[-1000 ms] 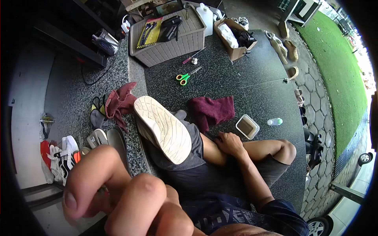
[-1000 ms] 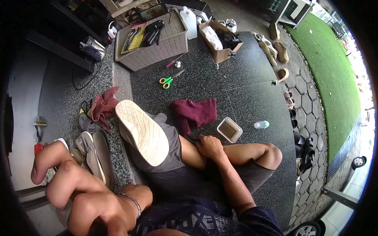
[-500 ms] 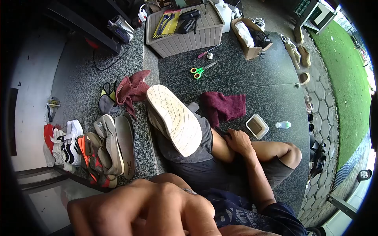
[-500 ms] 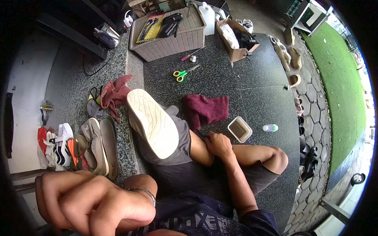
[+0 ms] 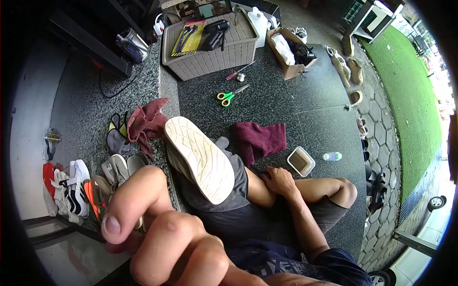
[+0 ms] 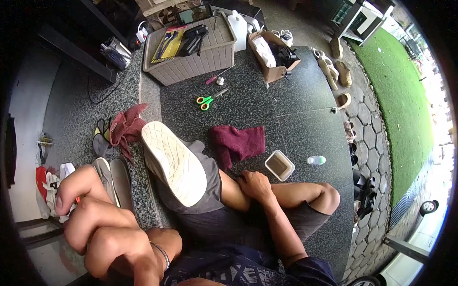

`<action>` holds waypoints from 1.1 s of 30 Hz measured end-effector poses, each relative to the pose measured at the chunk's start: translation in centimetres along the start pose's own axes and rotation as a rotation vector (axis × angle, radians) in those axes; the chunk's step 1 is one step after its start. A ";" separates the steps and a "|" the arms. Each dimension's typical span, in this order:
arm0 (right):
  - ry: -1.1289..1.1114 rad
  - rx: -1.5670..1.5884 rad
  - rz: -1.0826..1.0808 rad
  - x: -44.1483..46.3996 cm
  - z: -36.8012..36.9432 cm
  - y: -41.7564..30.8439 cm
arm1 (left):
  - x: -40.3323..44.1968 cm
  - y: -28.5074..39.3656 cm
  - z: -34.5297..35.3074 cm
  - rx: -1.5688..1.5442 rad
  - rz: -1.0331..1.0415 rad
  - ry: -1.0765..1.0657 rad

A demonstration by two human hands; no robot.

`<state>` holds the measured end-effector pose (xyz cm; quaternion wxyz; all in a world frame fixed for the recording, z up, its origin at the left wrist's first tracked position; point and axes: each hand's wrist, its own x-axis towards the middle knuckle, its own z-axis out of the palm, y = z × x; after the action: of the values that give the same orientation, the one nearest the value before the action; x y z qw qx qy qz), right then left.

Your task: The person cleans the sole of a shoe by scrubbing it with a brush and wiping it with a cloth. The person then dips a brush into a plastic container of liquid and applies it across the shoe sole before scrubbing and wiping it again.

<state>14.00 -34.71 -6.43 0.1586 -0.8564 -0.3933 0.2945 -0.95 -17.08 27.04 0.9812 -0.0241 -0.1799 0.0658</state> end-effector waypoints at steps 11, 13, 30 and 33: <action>-0.017 0.001 -0.013 0.2 0.7 0.5 | 0.1 -1.3 -0.5 0.504 0.554 -0.223; -0.035 -0.003 0.002 0.4 0.6 0.5 | 0.3 -1.4 -0.8 0.502 0.612 -0.283; -0.035 -0.002 0.005 0.5 0.7 0.4 | 1.3 -1.5 -1.5 0.457 0.902 -0.558; -0.034 -0.002 -0.002 0.6 1.1 0.8 | 1.4 -1.6 -1.3 0.435 0.940 -0.595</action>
<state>14.10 -34.70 -7.94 0.1514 -0.8510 -0.3970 0.3086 1.04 -18.53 26.42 0.7367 0.1200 -0.3995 0.5322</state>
